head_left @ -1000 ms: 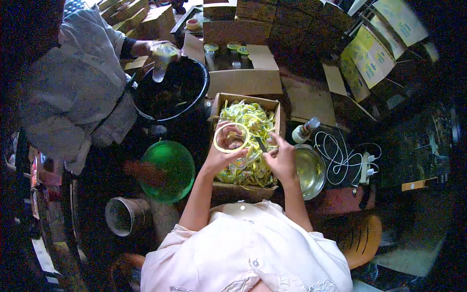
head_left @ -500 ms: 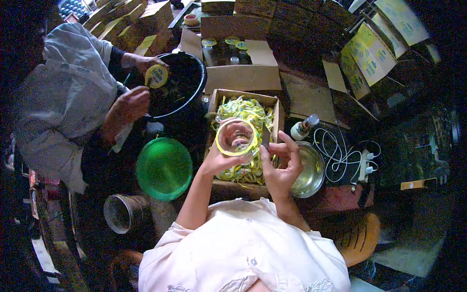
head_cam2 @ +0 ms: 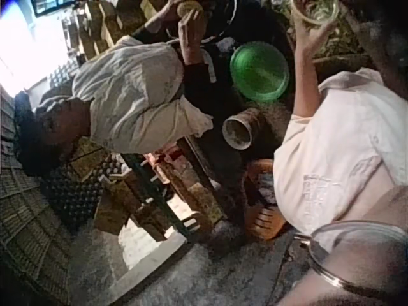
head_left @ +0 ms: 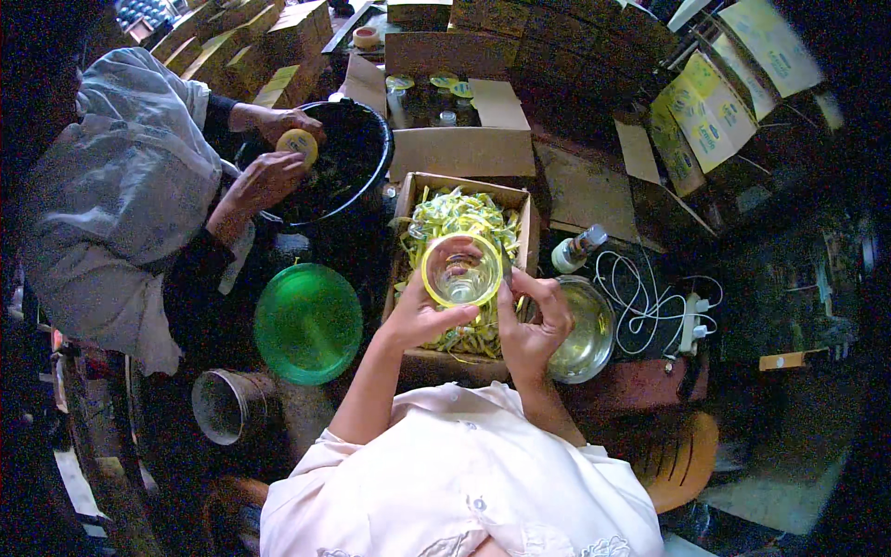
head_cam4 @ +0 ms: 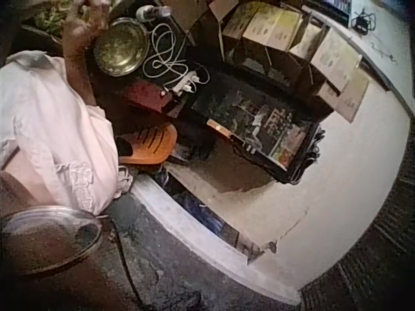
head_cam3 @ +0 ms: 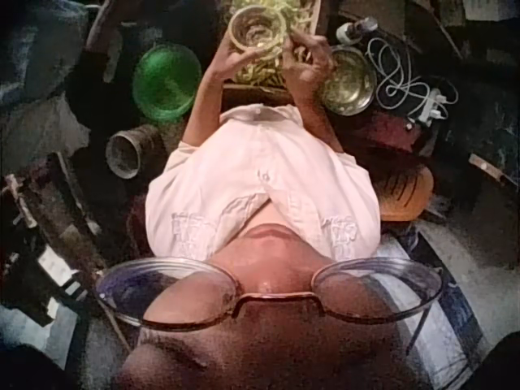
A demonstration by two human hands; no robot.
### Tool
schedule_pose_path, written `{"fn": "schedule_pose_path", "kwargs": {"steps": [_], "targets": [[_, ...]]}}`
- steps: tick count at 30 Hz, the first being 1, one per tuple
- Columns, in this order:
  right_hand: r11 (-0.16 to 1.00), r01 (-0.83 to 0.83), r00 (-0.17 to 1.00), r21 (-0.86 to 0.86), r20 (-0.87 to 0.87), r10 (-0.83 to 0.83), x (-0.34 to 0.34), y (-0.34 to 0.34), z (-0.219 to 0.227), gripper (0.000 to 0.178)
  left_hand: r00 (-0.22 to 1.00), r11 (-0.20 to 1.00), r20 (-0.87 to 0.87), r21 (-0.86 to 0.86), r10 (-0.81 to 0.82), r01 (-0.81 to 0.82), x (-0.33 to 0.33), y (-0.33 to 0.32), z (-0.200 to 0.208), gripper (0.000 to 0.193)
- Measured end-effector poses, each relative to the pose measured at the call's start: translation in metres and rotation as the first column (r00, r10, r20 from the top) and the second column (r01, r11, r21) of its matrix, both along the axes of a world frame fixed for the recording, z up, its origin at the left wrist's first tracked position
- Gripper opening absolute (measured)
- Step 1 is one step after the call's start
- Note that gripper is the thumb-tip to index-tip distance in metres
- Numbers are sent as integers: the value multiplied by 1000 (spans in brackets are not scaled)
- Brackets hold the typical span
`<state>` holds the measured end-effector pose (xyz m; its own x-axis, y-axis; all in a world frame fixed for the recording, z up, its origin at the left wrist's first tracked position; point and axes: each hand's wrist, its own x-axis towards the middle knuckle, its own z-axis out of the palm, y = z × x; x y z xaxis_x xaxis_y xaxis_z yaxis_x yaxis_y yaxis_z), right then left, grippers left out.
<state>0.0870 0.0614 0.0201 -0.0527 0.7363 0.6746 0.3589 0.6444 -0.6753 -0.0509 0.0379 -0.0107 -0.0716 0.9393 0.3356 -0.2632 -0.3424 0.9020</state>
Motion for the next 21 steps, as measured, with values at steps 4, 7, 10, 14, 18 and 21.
{"fn": "schedule_pose_path", "kwargs": {"steps": [4,7,10,14,18,21], "targets": [[999,16,1000,-44,-10,-16,0,0,-2,19,1000,1000,10,-3,7,-7,2,0,0,71],[1000,25,1000,1,19,-25,0,2,-1,22,999,999,4,-14,35,-35,2,1,0,71],[998,30,998,61,51,-33,0,6,1,24,996,998,-82,-58,-18,13,0,1,-2,68],[1000,-10,999,7,54,10,5,15,1,23,995,999,-100,-45,-28,23,4,3,-1,68],[991,-19,1000,-129,3,20,8,19,-4,22,992,992,-75,-86,-100,94,0,4,-7,73],[985,6,998,-174,-61,-17,10,19,-4,21,976,984,172,-96,-134,152,0,7,-13,80]]}}
